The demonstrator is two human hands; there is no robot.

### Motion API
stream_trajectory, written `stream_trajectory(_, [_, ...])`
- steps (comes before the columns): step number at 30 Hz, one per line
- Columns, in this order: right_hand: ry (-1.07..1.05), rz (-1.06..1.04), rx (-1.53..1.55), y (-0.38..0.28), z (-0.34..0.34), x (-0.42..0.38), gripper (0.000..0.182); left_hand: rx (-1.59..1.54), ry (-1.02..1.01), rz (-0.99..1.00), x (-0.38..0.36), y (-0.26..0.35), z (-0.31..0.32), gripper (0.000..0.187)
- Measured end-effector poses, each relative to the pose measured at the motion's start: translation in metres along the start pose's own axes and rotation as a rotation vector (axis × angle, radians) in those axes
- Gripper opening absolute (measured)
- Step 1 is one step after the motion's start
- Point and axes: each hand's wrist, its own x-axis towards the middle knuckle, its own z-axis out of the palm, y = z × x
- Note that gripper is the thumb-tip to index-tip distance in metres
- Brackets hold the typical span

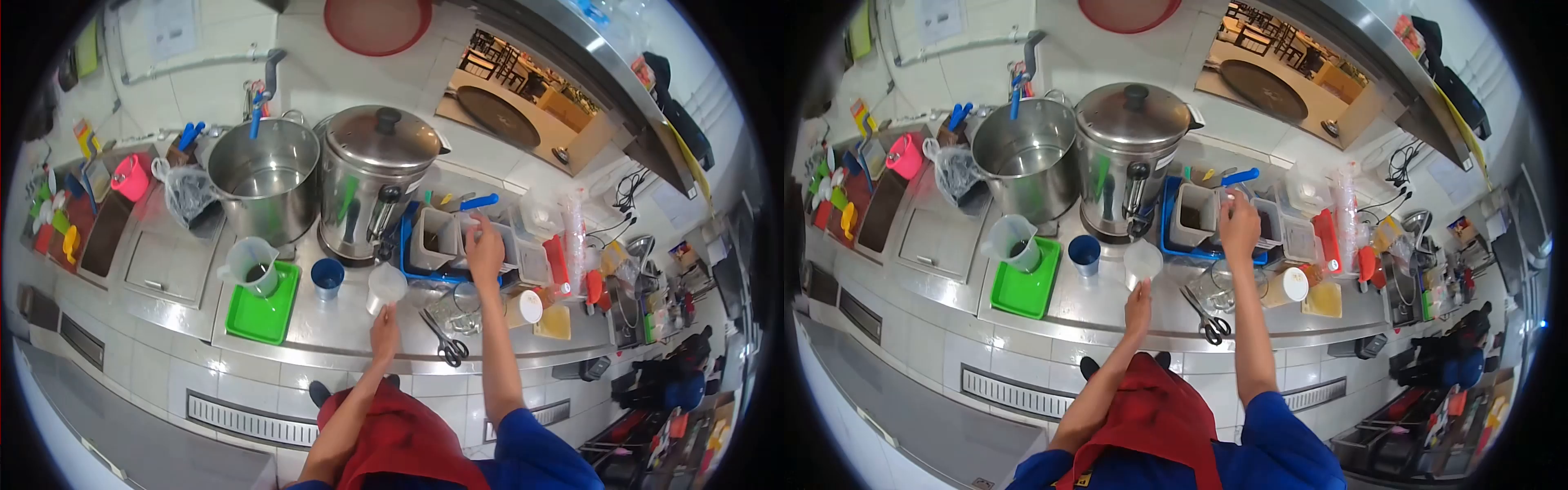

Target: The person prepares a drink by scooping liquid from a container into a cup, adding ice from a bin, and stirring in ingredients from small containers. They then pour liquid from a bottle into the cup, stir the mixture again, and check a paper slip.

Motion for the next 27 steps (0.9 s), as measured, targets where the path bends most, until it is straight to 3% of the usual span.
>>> stream_trajectory(1, [0.010,0.006,0.018,0.016,0.011,0.020,0.025,0.001,-0.103,-0.002,-0.006,0.004,-0.004,0.064])
stream_trajectory(3, [-0.197,-0.176,0.113,0.054,0.055,0.057,0.033,-0.040,-0.117,0.000,-0.010,-0.005,-0.002,0.062])
stream_trajectory(4, [-0.195,-0.167,0.135,0.062,0.076,0.072,0.033,-0.096,-0.137,-0.005,-0.009,-0.009,-0.002,0.061])
stream_trajectory(9, [-0.500,-0.368,0.200,0.076,0.139,0.126,0.020,0.036,-0.262,0.020,0.008,-0.022,-0.008,0.044])
stream_trajectory(13, [-0.554,-0.465,0.239,0.087,0.155,0.143,0.015,0.120,-0.321,0.005,0.008,-0.005,-0.025,0.044])
stream_trajectory(15, [-0.382,-0.335,0.371,0.088,0.152,0.148,0.016,0.074,-0.326,0.023,0.013,-0.015,-0.030,0.041])
stream_trajectory(17, [-0.268,-0.349,0.408,0.089,0.144,0.153,0.018,0.071,-0.311,0.100,0.019,-0.020,-0.033,0.041])
stream_trajectory(19, [-0.268,0.187,0.713,0.069,0.119,0.149,0.018,0.062,-0.326,0.104,0.021,-0.017,-0.028,0.041])
stream_trajectory(20, [-0.256,0.191,0.709,0.065,0.105,0.147,0.018,0.062,-0.330,0.084,0.023,-0.014,-0.026,0.042])
stream_trajectory(22, [-0.025,-0.004,0.743,0.053,0.072,0.137,0.017,0.062,-0.343,0.065,0.027,-0.013,-0.026,0.042])
stream_trajectory(25, [0.054,0.004,0.745,0.021,0.013,0.103,0.016,0.079,-0.380,-0.005,0.042,-0.017,-0.031,0.045])
stream_trajectory(27, [0.028,0.020,0.742,-0.006,-0.028,0.061,0.016,0.157,-0.422,0.102,0.052,-0.019,-0.033,0.047])
